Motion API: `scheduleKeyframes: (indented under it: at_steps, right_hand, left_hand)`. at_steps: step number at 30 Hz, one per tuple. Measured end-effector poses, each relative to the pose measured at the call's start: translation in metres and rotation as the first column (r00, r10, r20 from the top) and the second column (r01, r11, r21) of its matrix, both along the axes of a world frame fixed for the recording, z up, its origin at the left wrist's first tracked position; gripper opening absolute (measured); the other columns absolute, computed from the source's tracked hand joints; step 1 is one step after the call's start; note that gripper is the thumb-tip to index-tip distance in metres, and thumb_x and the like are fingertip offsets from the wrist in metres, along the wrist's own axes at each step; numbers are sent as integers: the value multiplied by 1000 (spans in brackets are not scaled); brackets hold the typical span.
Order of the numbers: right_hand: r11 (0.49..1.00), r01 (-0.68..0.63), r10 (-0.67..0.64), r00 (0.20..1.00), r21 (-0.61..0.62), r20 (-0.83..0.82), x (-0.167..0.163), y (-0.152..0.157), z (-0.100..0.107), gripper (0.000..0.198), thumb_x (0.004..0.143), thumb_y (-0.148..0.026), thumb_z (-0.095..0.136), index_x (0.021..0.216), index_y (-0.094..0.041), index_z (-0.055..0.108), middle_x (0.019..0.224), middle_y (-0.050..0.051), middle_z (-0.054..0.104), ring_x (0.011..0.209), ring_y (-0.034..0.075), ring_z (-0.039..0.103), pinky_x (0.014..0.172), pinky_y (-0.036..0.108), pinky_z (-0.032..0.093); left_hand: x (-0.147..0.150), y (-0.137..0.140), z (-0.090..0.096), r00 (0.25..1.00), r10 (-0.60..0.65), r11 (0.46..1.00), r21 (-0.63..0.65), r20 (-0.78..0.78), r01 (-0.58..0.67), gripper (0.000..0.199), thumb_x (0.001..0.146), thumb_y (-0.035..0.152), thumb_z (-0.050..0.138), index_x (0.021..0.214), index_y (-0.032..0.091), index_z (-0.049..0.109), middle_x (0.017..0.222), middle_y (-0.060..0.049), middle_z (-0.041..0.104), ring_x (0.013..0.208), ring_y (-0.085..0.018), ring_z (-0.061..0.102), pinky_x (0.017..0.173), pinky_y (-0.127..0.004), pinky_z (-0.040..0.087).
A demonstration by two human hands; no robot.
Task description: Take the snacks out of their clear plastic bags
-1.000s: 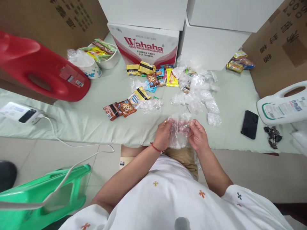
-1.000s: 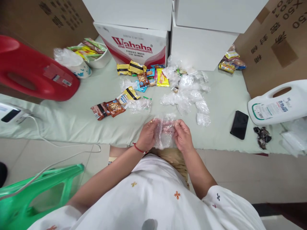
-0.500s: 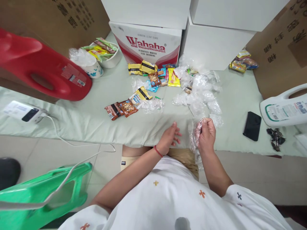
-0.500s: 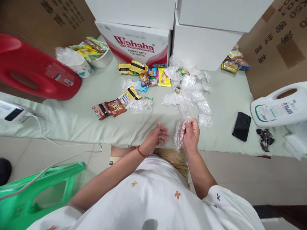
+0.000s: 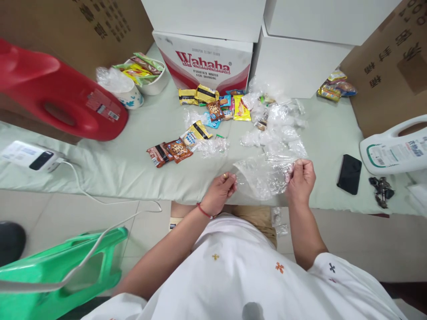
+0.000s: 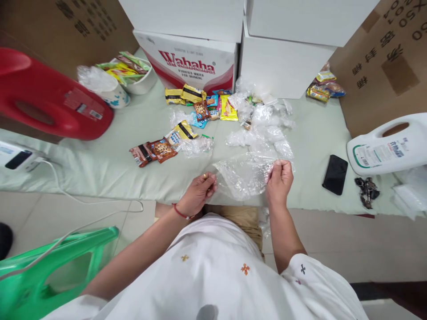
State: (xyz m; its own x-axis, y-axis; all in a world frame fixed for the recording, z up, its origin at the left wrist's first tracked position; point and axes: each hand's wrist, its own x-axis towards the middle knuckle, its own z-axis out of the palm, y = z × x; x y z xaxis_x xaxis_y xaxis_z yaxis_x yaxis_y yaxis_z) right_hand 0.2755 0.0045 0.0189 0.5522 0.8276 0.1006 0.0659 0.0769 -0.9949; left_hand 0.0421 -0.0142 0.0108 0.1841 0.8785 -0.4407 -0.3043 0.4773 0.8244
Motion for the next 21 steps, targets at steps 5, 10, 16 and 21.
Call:
scheduleKeyframes:
  at_steps: [5, 10, 16, 21]
  right_hand:
    - [996, -25, 34, 994, -91, 100, 23, 8, -17, 32, 93, -53, 64, 85, -25, 50, 66, -7, 51, 46, 10, 43, 43, 25, 32]
    - [963, -95, 159, 956, -254, 245, 26, 11, -42, 28, 97, -49, 55, 84, -25, 51, 63, -5, 52, 49, 13, 46, 50, 28, 40]
    - [996, -81, 16, 652, 49, 758, 12, -2, -29, 27, 98, -45, 57, 109, -21, 60, 111, 14, 62, 108, 29, 60, 89, 47, 52]
    - [818, -572, 215, 404, 62, 889, -39, -32, -12, 42, 95, -48, 69, 128, -24, 58, 120, 12, 63, 116, 30, 58, 104, 49, 45]
  left_hand:
    - [-47, 1, -4, 987, 78, 994, 89, -139, -66, 48, 75, 58, 82, 70, 18, 57, 58, 5, 56, 47, -5, 36, 48, -21, 26]
    - [-71, 0, -9, 960, 145, 983, 146, -240, -112, 46, 74, 58, 84, 73, 18, 60, 68, 2, 64, 59, -8, 50, 56, -20, 41]
    - [-59, 1, -3, 970, 242, 968, -60, -16, -243, 48, 73, 54, 85, 83, 22, 50, 88, 0, 73, 75, -14, 71, 72, -29, 60]
    - [-36, 4, 12, 969, 240, 958, -148, -55, -246, 42, 78, 48, 82, 87, 22, 50, 82, 1, 73, 61, -14, 71, 56, -24, 55]
